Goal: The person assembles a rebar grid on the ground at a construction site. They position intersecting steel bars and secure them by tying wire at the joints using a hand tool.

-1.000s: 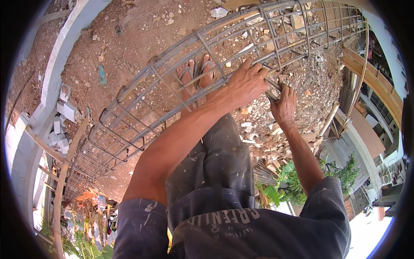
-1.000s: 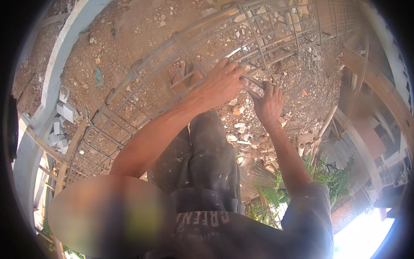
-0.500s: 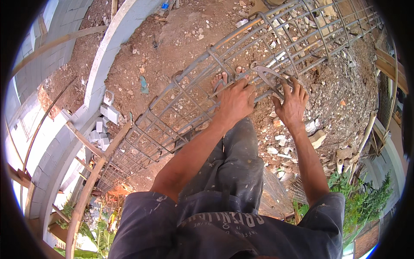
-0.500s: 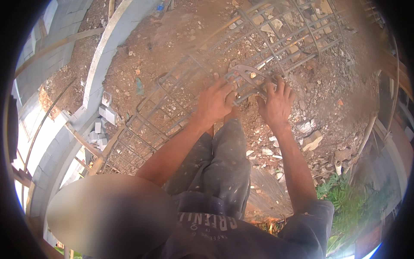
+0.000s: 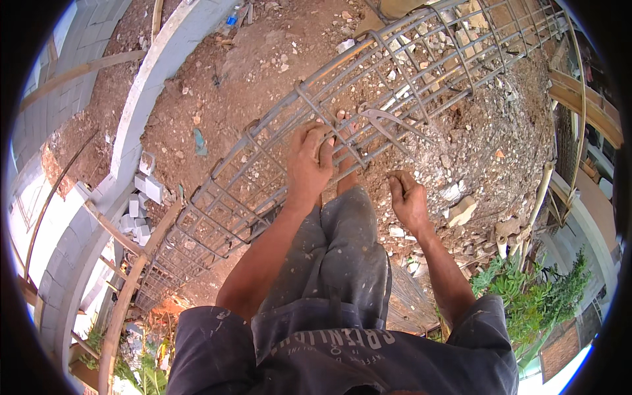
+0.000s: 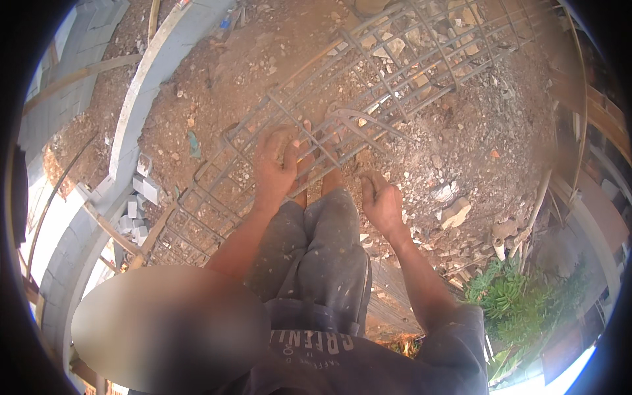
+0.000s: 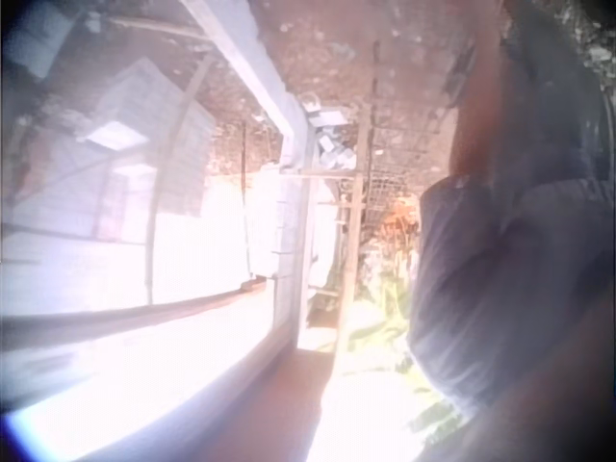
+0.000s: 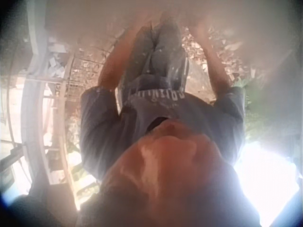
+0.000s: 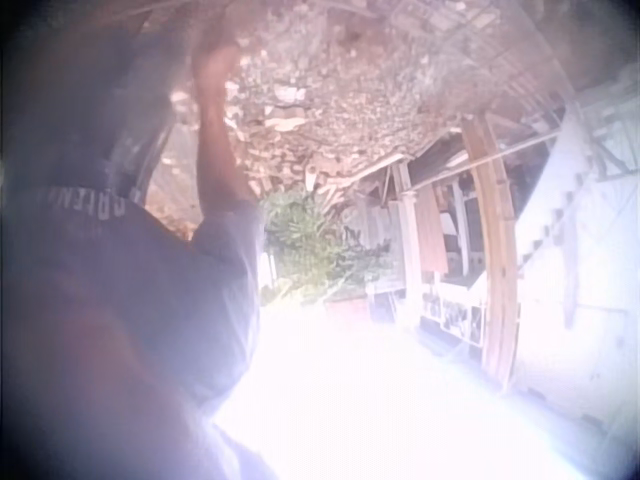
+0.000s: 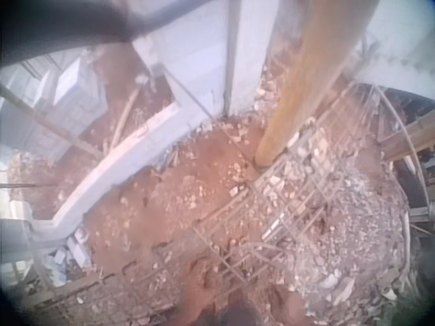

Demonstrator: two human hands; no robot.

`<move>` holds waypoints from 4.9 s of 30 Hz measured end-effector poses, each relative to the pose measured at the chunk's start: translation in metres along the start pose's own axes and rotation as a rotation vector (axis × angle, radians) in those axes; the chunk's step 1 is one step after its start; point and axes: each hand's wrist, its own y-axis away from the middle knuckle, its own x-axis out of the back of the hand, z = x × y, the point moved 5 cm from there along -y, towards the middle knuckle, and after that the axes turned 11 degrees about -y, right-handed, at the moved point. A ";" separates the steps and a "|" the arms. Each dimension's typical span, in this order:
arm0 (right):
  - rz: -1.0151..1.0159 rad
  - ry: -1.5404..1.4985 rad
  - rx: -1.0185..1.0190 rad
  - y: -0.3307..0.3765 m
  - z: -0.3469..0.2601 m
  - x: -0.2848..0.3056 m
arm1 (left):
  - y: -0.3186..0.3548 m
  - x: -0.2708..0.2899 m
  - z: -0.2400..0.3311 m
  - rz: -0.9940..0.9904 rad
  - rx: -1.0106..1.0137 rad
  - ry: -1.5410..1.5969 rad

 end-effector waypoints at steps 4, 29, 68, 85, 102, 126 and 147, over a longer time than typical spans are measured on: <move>0.209 -0.229 -0.007 -0.018 0.011 0.016 | -0.012 0.009 -0.023 -0.053 0.145 -0.049; 0.389 0.031 0.053 -0.193 -0.031 0.074 | -0.025 -0.023 -0.071 -0.122 0.379 -0.049; 0.010 -0.109 -0.074 -0.173 -0.064 0.189 | -0.169 -0.134 0.029 -0.495 0.287 -0.124; 0.124 0.119 -0.096 -0.159 -0.002 0.102 | -0.155 -0.140 0.033 -0.251 0.365 -0.237; 0.140 0.035 -0.082 -0.147 0.001 0.123 | -0.158 -0.128 0.030 -0.388 0.336 0.026; 0.384 -0.319 0.077 -0.114 0.013 0.159 | -0.165 -0.127 0.016 -0.419 0.277 0.111; -0.129 -0.216 -0.165 -0.231 -0.033 0.058 | -0.159 -0.117 0.014 -0.324 0.436 0.286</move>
